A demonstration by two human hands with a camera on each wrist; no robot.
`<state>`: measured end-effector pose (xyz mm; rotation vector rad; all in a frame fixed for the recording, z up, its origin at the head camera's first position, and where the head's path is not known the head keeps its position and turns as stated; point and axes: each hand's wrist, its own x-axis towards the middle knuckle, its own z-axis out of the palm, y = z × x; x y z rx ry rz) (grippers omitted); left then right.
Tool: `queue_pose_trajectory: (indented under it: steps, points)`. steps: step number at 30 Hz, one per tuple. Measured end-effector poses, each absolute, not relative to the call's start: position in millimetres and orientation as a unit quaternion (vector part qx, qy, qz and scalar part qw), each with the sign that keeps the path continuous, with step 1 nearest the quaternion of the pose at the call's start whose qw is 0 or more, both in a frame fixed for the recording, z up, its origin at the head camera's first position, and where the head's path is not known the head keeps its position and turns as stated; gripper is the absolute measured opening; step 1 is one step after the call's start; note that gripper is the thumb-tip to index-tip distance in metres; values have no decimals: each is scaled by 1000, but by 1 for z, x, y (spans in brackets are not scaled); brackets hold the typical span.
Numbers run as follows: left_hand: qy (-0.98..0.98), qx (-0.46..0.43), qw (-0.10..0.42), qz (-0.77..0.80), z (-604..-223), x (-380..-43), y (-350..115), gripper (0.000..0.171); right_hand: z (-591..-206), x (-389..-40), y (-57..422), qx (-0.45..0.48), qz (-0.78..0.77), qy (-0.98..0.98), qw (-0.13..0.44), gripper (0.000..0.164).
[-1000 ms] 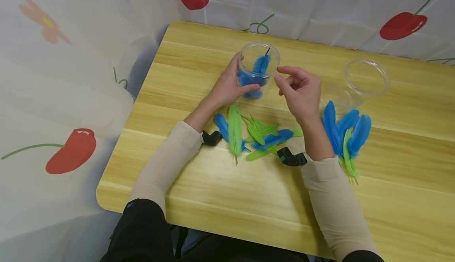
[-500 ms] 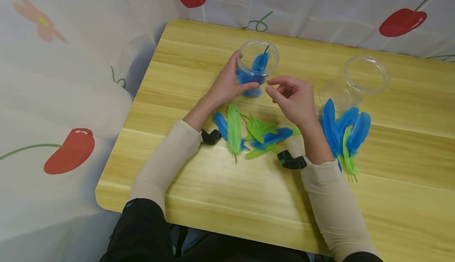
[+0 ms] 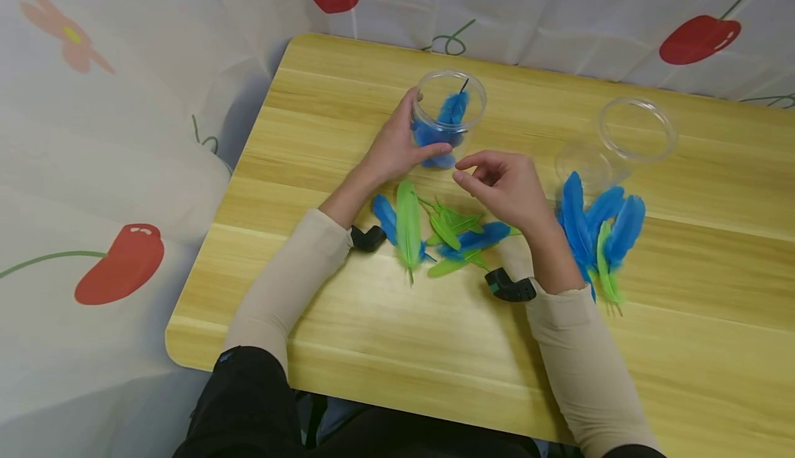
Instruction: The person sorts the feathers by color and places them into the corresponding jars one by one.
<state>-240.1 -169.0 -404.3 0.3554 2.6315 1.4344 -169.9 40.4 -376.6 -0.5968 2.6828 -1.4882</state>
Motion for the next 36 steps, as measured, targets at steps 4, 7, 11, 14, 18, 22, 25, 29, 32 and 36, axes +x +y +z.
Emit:
queue_pose_trajectory:
  steps: [4,7,11,14,18,22,25,29,32,36]
  points:
    - [870,117,62,475,-404,-240,-169,108,-377,-169,41,-203,-448,870,36,20]
    - [871,116,63,474,-404,-240,-169,108,-376,-167,42,-216,-430,875,55,20]
    - [872,116,64,471,-404,-240,-169,108,-378,-164,42,-231,-408,879,82,20]
    - [874,113,66,468,-404,-240,-169,108,-380,-162,40,-246,-395,879,104,18]
    - [875,108,67,467,-403,-240,-169,109,-382,-161,37,-265,-386,874,133,15]
    - [873,113,67,470,-404,-241,-169,110,-383,-160,34,-286,-373,867,162,13]
    - [873,116,67,469,-406,-241,-169,110,-385,-159,31,-311,-361,862,175,10]
    - [873,116,67,468,-405,-242,-169,110,-388,-158,28,-329,-350,857,184,8]
    - [873,115,68,468,-405,-242,-169,110,-389,-158,27,-333,-341,857,196,7]
    - [875,112,69,465,-405,-241,-169,111,-391,-156,25,-351,-324,853,212,5]
